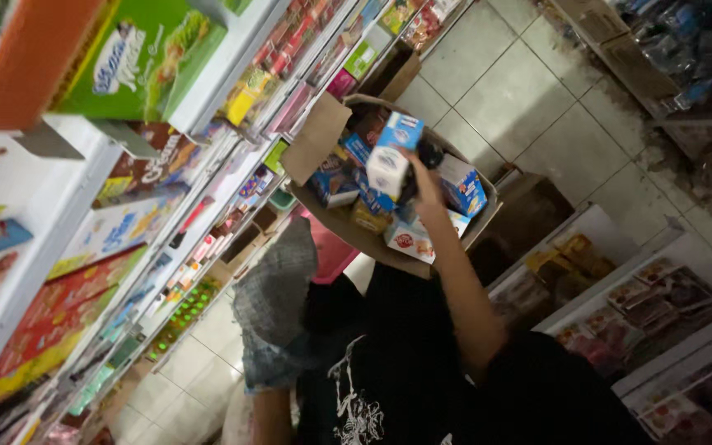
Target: The person takes boxes of wafer rolls from a container on the floor, scans their barcodes with a handheld scanner, wipes them with a cloth, and arranges them on a retail shelf.
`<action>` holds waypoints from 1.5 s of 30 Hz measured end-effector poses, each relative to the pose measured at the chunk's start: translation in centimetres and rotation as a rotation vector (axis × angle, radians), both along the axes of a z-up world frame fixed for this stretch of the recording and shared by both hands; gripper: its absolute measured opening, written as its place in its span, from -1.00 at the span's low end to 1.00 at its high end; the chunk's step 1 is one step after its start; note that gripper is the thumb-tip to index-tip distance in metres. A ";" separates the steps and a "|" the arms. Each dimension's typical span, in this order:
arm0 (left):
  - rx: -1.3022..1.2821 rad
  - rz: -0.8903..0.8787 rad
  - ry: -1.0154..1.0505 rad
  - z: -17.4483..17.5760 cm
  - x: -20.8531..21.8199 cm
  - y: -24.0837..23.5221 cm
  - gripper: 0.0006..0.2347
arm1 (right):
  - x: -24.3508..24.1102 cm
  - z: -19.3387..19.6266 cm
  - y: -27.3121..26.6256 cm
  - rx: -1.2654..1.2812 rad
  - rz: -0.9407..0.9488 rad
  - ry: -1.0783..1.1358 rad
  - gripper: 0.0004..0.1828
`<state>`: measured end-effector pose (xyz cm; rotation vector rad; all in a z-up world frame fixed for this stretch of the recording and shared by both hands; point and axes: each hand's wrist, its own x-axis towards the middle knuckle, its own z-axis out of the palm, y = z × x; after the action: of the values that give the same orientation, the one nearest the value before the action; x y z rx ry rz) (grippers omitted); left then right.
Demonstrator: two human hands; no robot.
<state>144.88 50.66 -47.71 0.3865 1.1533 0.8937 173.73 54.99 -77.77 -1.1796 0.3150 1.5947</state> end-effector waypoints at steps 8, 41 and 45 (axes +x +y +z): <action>-0.024 -0.183 0.079 -2.3 5.4 -4.7 -0.67 | -1.3 14.2 -8.3 -0.108 0.018 0.414 -0.41; 0.134 -0.033 -0.246 0.7 7.3 -7.7 -0.70 | -8.9 36.1 -15.4 0.764 0.053 -0.453 -0.15; 0.151 -0.022 -0.243 1.0 6.3 -8.2 -0.71 | -8.8 35.1 -16.8 0.760 0.416 -0.793 -0.49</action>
<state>151.20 42.51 -46.71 0.4009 0.8600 0.9831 164.93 38.22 -42.63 -1.1794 -1.0165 1.2472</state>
